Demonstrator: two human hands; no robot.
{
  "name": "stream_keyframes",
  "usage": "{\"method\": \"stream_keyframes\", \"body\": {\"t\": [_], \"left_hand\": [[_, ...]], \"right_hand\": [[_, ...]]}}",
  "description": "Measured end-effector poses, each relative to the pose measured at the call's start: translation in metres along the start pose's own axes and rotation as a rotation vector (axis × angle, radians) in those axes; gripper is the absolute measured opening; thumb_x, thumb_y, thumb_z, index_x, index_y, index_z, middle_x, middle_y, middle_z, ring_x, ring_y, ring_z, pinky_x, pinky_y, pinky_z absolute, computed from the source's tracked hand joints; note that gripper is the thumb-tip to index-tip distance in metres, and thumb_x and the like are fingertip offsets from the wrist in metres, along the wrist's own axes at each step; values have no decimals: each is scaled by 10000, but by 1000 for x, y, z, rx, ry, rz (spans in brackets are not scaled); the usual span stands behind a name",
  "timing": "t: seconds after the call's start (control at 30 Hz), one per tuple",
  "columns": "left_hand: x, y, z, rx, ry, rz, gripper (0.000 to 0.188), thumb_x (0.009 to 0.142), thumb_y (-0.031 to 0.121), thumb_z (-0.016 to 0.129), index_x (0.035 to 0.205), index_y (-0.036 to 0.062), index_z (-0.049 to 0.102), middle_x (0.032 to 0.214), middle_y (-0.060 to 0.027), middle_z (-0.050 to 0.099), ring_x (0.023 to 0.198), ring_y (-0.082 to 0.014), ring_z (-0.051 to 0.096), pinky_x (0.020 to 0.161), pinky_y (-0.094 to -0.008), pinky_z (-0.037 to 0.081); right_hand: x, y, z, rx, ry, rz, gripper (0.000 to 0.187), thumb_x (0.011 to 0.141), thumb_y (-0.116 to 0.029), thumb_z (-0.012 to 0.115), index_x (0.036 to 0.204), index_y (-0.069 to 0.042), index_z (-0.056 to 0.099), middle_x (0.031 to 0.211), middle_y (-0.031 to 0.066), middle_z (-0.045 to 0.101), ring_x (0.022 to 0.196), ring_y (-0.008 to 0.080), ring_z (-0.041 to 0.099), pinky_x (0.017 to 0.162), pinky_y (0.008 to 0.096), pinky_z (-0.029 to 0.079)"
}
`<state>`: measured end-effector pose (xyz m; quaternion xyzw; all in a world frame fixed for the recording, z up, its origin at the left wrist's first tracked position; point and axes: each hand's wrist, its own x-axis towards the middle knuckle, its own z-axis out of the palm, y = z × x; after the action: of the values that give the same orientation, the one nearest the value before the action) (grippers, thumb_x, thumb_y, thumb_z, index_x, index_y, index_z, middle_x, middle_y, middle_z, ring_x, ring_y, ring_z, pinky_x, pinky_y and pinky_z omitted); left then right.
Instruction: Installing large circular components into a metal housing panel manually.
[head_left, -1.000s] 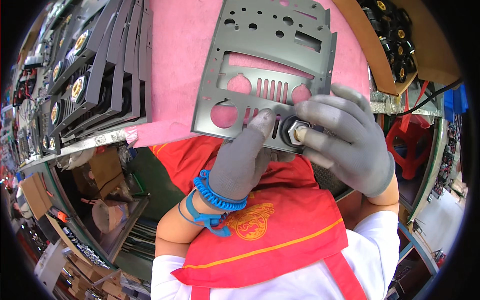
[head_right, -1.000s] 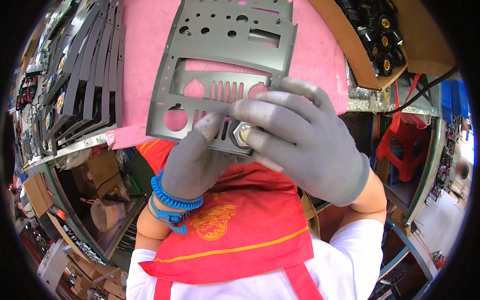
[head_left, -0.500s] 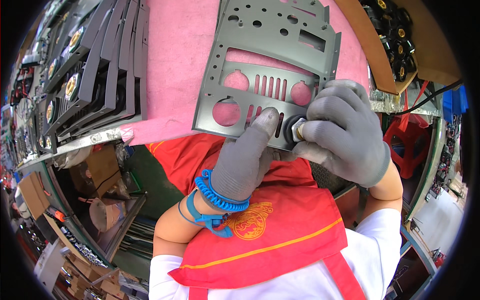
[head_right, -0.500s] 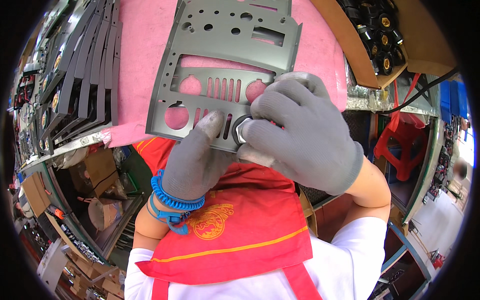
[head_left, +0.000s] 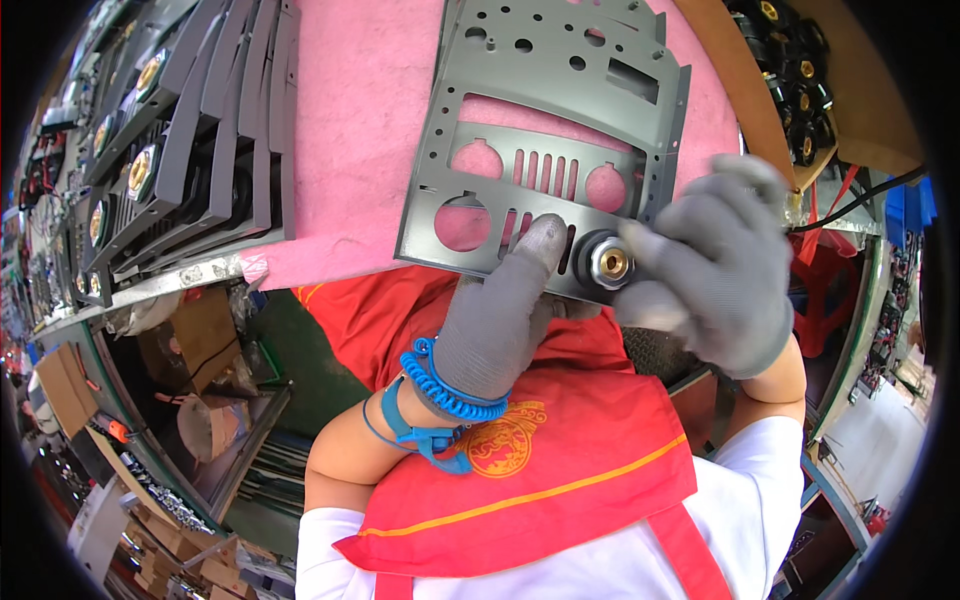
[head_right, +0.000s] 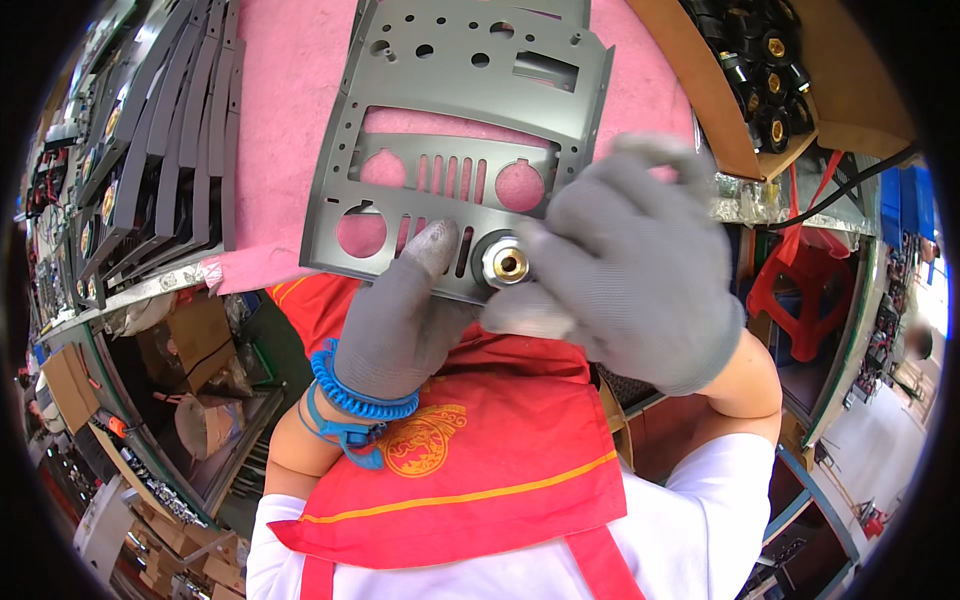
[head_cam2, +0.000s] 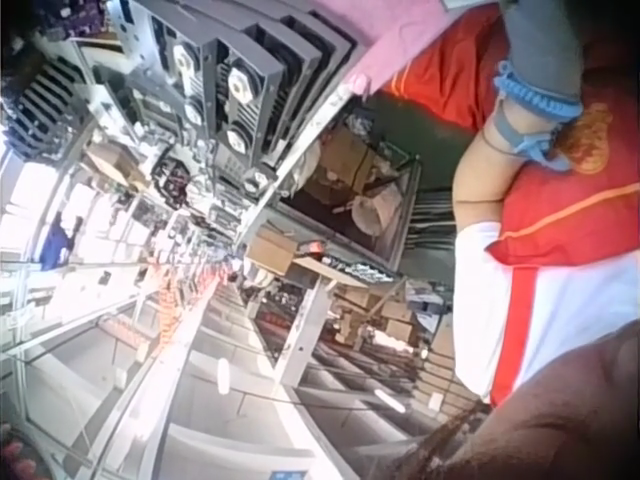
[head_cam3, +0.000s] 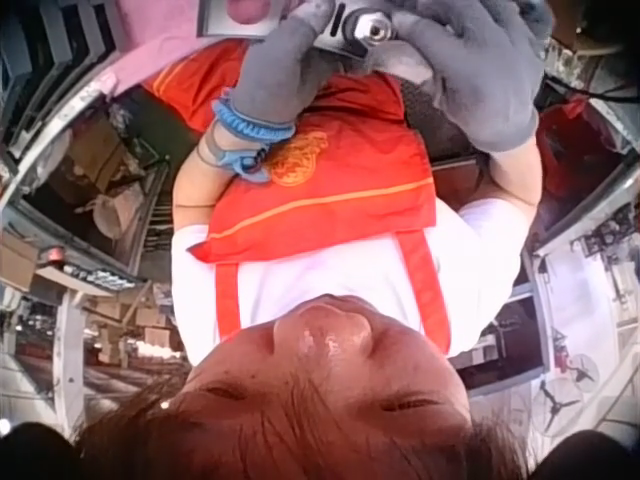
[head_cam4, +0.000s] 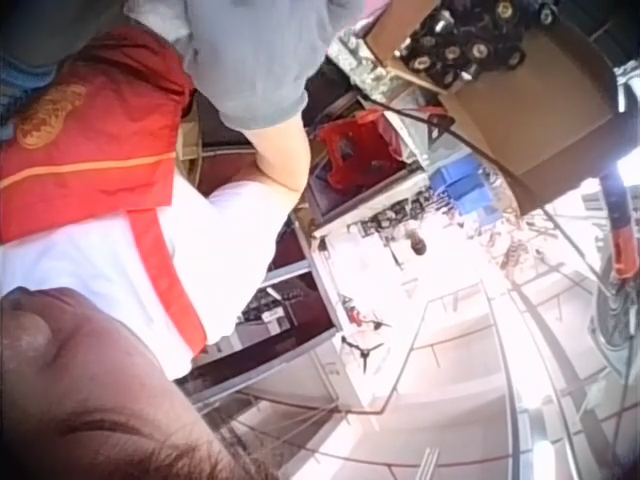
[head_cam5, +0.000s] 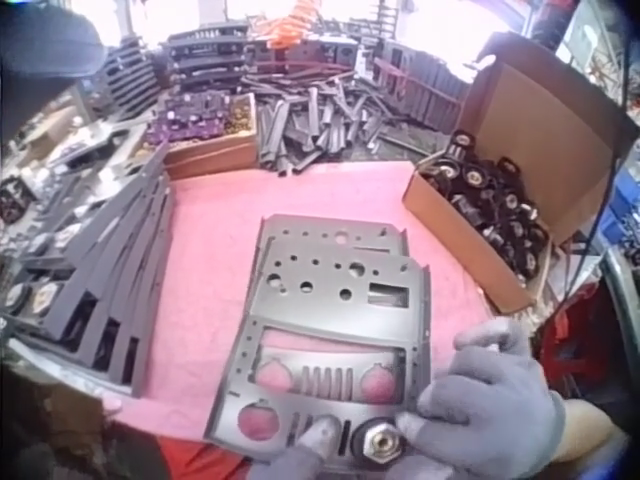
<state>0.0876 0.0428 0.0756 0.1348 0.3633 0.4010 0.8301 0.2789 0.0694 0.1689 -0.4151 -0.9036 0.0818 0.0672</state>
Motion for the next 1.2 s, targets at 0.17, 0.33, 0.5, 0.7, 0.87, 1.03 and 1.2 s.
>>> {"method": "stream_keyframes", "body": {"t": [0.17,0.33,0.5,0.7,0.87,1.03,1.2], "left_hand": [[-1,4,6,-195,86,-128,265,987,261,558,1132,45,608,1008,-52,654,856,-158,663,678,-317,557],[0,1,7,-195,42,-129,270,988,255,555,1154,45,594,993,-60,657,823,-154,663,676,-310,561],[3,3,5,-163,39,-126,246,990,214,542,1156,41,598,986,-65,659,830,-154,660,687,-307,561],[-4,-4,-27,1197,-153,666,228,1002,106,515,1182,-17,582,979,-94,654,856,-177,664,710,-333,569],[0,-8,-10,336,34,22,237,981,25,526,1201,-56,555,998,-138,660,851,-218,674,734,-341,574],[-4,14,-3,-144,57,-236,285,930,-35,575,1210,-73,543,1027,-172,661,885,-255,690,751,-365,581],[-9,8,-23,934,-165,69,409,1066,315,312,1297,20,476,1275,-142,556,1177,-252,558,994,-414,463]], "right_hand": [[0,5,22,213,148,-124,561,853,-575,499,559,-97,476,753,48,578,932,277,659,981,488,393],[-8,12,-3,153,250,-104,427,819,-429,612,600,-83,491,693,40,574,748,286,616,900,464,442],[1,2,19,262,126,70,326,695,-266,787,917,-105,611,941,40,638,838,256,600,783,401,431],[3,5,11,256,-39,-102,288,736,-173,767,967,-86,619,1046,63,672,954,287,629,901,404,461],[4,1,15,583,161,70,251,770,-133,756,978,-85,624,1103,95,677,1087,300,632,945,390,473],[3,1,17,426,10,14,199,757,-66,726,918,-85,611,1023,58,676,1011,280,639,847,381,492],[7,5,13,515,-57,-135,209,752,-74,729,930,-76,619,972,51,691,978,282,646,816,370,491]]}}
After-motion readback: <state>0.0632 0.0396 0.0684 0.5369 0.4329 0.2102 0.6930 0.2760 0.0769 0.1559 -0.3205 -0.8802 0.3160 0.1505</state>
